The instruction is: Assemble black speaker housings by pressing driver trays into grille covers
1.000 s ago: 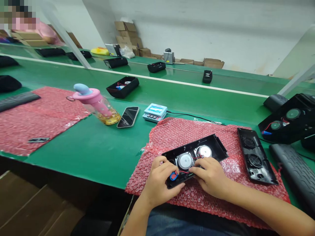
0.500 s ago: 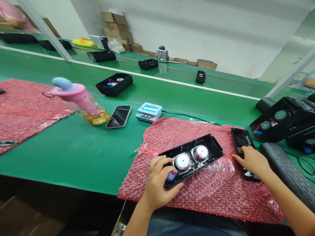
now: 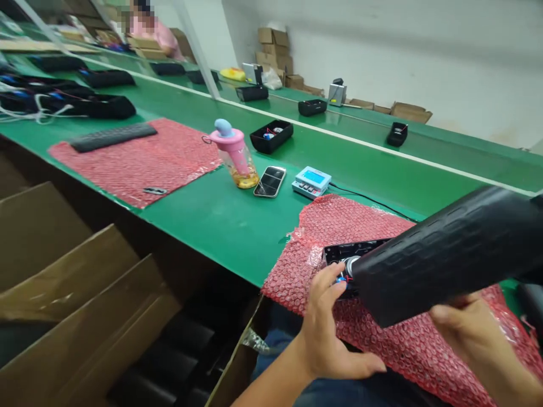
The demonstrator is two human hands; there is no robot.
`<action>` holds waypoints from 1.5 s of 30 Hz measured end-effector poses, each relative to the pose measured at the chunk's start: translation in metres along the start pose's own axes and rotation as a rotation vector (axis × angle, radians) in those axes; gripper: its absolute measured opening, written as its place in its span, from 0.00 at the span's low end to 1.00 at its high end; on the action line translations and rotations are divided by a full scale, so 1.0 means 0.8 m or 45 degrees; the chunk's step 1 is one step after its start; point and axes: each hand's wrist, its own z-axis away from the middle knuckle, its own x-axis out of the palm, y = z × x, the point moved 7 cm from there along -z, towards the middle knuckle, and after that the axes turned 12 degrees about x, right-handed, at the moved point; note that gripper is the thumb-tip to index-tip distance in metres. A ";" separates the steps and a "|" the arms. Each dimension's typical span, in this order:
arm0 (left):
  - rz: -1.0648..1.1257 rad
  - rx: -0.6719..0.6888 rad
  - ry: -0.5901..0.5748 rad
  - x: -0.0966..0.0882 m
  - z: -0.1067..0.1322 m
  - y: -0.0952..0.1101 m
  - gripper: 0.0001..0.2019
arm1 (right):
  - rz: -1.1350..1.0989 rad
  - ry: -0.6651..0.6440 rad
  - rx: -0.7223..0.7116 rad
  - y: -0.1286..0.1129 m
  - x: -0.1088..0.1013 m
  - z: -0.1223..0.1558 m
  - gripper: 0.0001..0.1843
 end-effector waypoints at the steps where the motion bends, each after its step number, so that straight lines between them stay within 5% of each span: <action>1: 0.018 -0.026 -0.028 0.004 -0.002 0.003 0.51 | -0.015 -0.108 0.083 0.018 0.029 0.001 0.29; 4: -0.027 -0.146 -0.012 0.000 -0.011 -0.009 0.50 | -0.170 -0.242 0.178 0.042 0.082 -0.002 0.31; 7: -0.011 -0.209 -0.057 -0.007 -0.021 -0.036 0.40 | -0.157 -0.377 0.288 0.041 0.102 -0.009 0.30; 10: 0.048 -0.184 -0.198 -0.004 -0.029 -0.057 0.37 | 0.085 -0.647 0.573 0.042 0.096 0.002 0.25; 13: 0.027 -0.069 -0.291 0.004 -0.033 -0.061 0.35 | 0.400 -0.834 0.720 0.036 0.061 0.026 0.25; 15: 0.029 -0.021 -0.338 0.011 -0.033 -0.060 0.34 | 0.583 -0.597 0.467 0.008 0.023 0.018 0.20; 18: 0.079 0.009 -0.391 0.018 -0.032 -0.059 0.34 | 0.798 0.061 -0.094 -0.056 -0.033 -0.006 0.14; 21: 0.076 0.005 -0.439 0.019 -0.029 -0.061 0.36 | 0.876 0.455 -0.381 -0.084 -0.059 -0.039 0.16; 27: 0.022 -0.243 -0.492 0.015 -0.007 -0.077 0.46 | 0.760 0.252 -0.277 -0.042 -0.048 -0.110 0.29; 45: -0.077 -0.277 -0.451 0.017 -0.005 -0.073 0.34 | 0.534 0.028 -0.240 -0.022 -0.039 -0.118 0.24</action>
